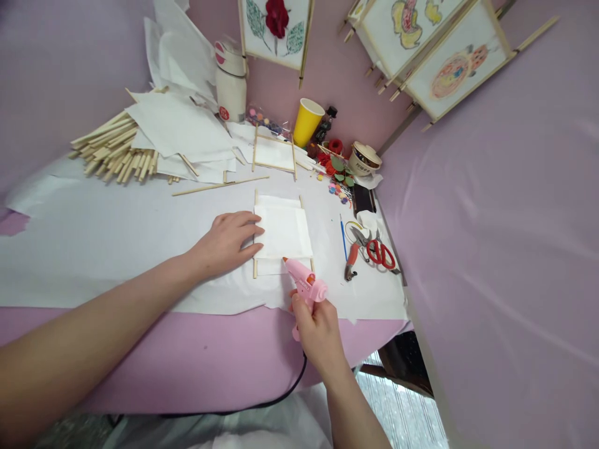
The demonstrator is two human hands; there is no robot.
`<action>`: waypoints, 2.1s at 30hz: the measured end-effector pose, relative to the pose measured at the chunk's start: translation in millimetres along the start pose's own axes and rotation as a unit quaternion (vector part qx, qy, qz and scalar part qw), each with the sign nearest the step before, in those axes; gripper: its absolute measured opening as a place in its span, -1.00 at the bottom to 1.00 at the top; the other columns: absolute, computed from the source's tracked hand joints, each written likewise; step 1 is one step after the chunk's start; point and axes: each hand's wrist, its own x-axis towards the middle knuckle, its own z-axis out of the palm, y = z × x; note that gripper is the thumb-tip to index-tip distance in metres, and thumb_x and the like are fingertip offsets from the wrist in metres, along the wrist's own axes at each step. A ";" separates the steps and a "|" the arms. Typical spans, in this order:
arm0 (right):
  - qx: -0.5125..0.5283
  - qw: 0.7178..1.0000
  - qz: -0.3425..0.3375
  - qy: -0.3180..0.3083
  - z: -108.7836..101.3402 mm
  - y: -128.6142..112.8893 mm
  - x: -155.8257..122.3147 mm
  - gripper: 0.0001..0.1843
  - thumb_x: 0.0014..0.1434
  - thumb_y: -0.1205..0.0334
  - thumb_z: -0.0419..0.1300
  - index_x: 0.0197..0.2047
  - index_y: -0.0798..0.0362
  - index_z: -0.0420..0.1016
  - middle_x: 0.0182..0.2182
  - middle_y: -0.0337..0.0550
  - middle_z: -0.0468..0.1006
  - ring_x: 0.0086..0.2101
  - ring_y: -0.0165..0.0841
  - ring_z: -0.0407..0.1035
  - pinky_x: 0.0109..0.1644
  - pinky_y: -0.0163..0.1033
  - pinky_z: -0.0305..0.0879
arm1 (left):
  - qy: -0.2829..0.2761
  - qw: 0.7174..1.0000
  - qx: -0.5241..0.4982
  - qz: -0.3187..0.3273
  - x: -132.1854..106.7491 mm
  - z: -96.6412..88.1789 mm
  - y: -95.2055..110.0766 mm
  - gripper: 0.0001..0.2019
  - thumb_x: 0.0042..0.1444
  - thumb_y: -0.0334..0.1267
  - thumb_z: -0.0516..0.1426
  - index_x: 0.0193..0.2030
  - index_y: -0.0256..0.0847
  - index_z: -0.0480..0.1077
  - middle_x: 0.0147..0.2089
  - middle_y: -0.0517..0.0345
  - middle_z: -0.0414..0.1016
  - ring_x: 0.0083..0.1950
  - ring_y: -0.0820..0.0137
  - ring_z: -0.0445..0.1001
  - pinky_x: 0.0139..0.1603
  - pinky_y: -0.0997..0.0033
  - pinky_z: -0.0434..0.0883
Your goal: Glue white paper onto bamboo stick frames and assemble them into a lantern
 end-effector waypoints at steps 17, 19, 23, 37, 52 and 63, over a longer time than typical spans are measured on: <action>-0.069 0.997 0.026 0.018 0.6 -3.1 -3.0 -0.54 0.24 -0.14 0.00 -0.41 0.06 0.44 -0.66 -0.26 0.37 -0.57 -0.32 0.31 -0.44 -0.29 0.14 | 0.002 1.000 0.000 -0.003 1.6 0.1 -0.5 -0.77 0.19 -0.16 0.08 -0.10 -0.16 0.47 0.15 -0.04 0.39 0.24 0.16 0.31 0.24 -0.03 0.12; -0.096 0.994 0.037 0.037 -0.5 -0.6 -1.6 -0.53 0.24 -0.14 0.00 -0.42 0.07 0.46 -0.65 -0.22 0.38 -0.56 -0.31 0.31 -0.44 -0.28 0.14 | 0.001 1.000 -0.004 -0.004 1.6 -0.2 0.1 -0.76 0.19 -0.17 0.08 -0.09 -0.16 0.47 0.16 -0.04 0.39 0.24 0.16 0.31 0.25 -0.03 0.11; -0.109 0.991 0.017 0.072 -2.1 2.9 -2.6 -0.51 0.24 -0.15 0.02 -0.28 0.11 0.51 -0.57 -0.16 0.47 -0.52 -0.29 0.35 -0.42 -0.27 0.18 | -0.002 1.000 -0.005 -0.007 1.5 -0.5 1.4 -0.76 0.19 -0.18 0.07 -0.09 -0.16 0.47 0.16 -0.04 0.39 0.23 0.17 0.31 0.25 -0.02 0.11; 0.221 0.975 -0.008 0.021 -6.9 17.8 6.1 -0.57 0.08 -0.12 0.09 -0.26 0.08 0.50 -0.48 -0.15 0.50 -0.54 -0.35 0.30 -0.45 -0.27 0.19 | 0.011 1.000 0.004 0.002 -0.3 0.2 0.7 -0.76 0.19 -0.19 0.07 -0.05 -0.16 0.44 0.17 -0.06 0.38 0.24 0.18 0.30 0.25 -0.01 0.12; 0.450 0.886 -0.100 -0.054 3.5 24.0 8.0 -0.57 0.11 -0.13 0.13 -0.13 -0.02 0.58 -0.20 -0.10 0.54 -0.21 -0.25 0.39 -0.09 -0.18 0.35 | -0.079 0.977 -0.182 -0.081 -51.1 -21.0 111.0 -0.72 0.28 -0.01 0.02 -0.11 -0.15 0.41 -0.13 0.04 0.52 -0.09 0.20 0.46 -0.08 0.18 0.34; 0.112 0.963 -0.169 -0.175 10.1 25.5 -0.4 -0.48 0.33 -0.03 0.07 0.30 -0.10 0.26 0.19 -0.05 0.36 0.19 -0.18 0.23 0.27 0.01 0.17 | -0.025 0.933 -0.291 -0.211 -94.0 -22.9 111.5 -0.73 0.34 -0.08 -0.07 0.00 -0.15 0.30 -0.06 0.07 0.46 -0.06 0.27 0.42 -0.07 0.32 0.33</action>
